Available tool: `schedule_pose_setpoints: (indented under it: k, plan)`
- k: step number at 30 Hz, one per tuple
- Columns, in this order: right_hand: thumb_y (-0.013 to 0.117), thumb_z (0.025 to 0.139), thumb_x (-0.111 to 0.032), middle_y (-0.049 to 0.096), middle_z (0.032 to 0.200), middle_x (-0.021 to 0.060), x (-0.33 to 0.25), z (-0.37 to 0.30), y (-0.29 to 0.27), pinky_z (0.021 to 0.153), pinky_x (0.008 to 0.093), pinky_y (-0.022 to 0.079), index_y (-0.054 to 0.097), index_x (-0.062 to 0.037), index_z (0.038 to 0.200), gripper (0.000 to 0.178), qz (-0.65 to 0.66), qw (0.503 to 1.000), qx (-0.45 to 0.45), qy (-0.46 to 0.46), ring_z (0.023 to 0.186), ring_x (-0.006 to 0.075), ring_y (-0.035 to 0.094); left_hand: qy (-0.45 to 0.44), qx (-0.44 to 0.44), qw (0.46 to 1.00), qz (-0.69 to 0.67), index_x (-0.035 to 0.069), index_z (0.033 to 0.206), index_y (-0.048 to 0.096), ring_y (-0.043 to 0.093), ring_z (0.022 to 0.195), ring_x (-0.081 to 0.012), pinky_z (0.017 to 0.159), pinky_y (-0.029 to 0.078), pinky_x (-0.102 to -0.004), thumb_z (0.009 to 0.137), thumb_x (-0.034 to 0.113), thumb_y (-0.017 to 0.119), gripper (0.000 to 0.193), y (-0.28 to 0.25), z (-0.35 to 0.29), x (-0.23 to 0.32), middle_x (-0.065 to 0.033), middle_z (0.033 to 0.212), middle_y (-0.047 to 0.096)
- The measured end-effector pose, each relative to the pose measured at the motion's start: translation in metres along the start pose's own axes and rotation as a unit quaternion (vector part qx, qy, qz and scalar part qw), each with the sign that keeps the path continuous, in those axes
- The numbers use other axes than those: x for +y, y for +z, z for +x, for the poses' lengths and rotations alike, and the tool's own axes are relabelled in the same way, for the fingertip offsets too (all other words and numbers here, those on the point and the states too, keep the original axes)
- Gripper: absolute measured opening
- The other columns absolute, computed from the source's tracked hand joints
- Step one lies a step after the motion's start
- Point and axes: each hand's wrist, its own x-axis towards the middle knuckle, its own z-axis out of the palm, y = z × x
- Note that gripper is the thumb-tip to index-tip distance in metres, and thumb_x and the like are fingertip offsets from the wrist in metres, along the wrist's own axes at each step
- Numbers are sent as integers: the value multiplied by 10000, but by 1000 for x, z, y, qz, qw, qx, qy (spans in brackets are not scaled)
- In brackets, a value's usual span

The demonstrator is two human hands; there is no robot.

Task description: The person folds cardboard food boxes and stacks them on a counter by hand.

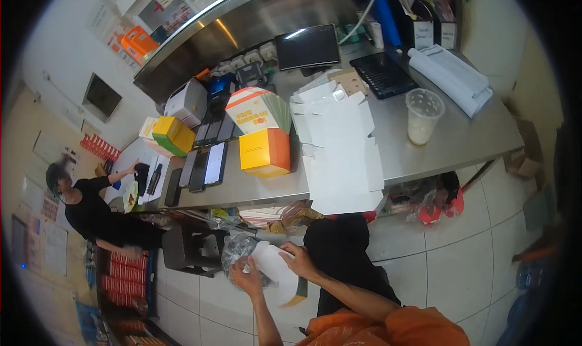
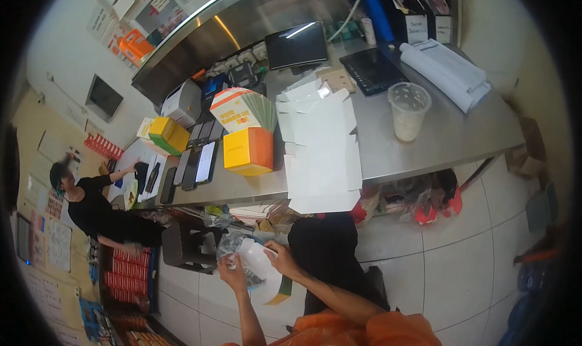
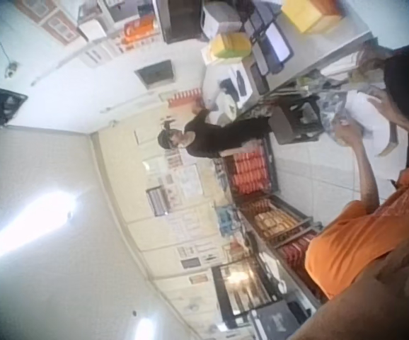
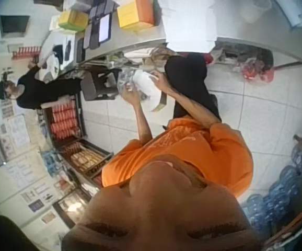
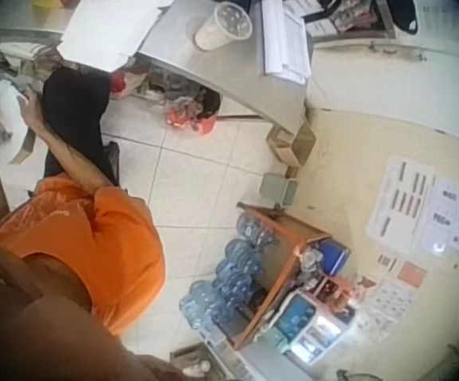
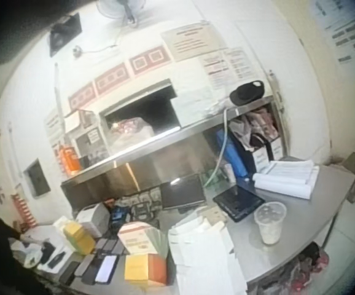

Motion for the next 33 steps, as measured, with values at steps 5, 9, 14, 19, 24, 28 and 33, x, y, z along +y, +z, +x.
schedule_pose_setpoints:
  k: [5,9,14,19,24,28,33]
  plan:
    - [627,876,-73,700,994,155,-12,-4,-1,772,434,535,635,-36,1043,171,-81,984,-101,-122,915,367,673,-322,-327,838,-297,-6,925,680,652,792,-217,764,488,-383,1014,558,347,661,8,-6,-8,-95,860,694]
    - [575,926,-127,680,1044,176,-8,-5,0,792,452,522,604,-61,1141,226,-91,983,-131,-89,958,382,656,-398,-342,752,-399,23,1071,636,664,784,-165,696,535,-332,1030,384,425,421,10,-11,-14,-87,840,684]
    - [539,972,-172,668,1002,182,-5,-4,-4,798,433,508,609,-24,1108,213,-75,989,-92,-84,938,373,646,-281,-297,825,-390,-10,985,669,664,737,-138,613,535,-274,950,150,610,174,16,-31,-13,-91,814,688]
    - [524,991,-167,625,1020,148,13,-3,20,823,383,502,630,5,1092,225,-37,985,-114,-121,958,320,626,-207,-248,919,-227,-42,960,701,657,670,-157,593,526,-299,931,117,632,175,-6,-28,19,-107,776,689]
    - [515,998,-165,600,1040,147,4,6,-6,878,393,472,630,18,1078,231,65,986,-60,-143,998,293,596,-5,-193,950,-248,-23,1075,668,670,676,-228,629,533,-350,967,84,555,189,36,-31,-6,-119,920,685]
    - [531,982,-132,560,1136,146,25,2,14,954,376,433,594,28,1151,241,11,987,-80,-137,1084,298,555,-190,-315,849,-379,-26,1134,635,682,691,-174,541,536,-270,1008,102,519,214,-5,-14,33,-101,994,649]
    - [545,968,-88,569,1147,132,10,2,1,916,360,476,632,-2,1171,237,-11,980,-107,-167,1085,278,576,-163,-299,837,-429,-44,1079,660,695,720,-176,533,557,-255,981,87,580,182,-11,-12,17,-71,947,644]
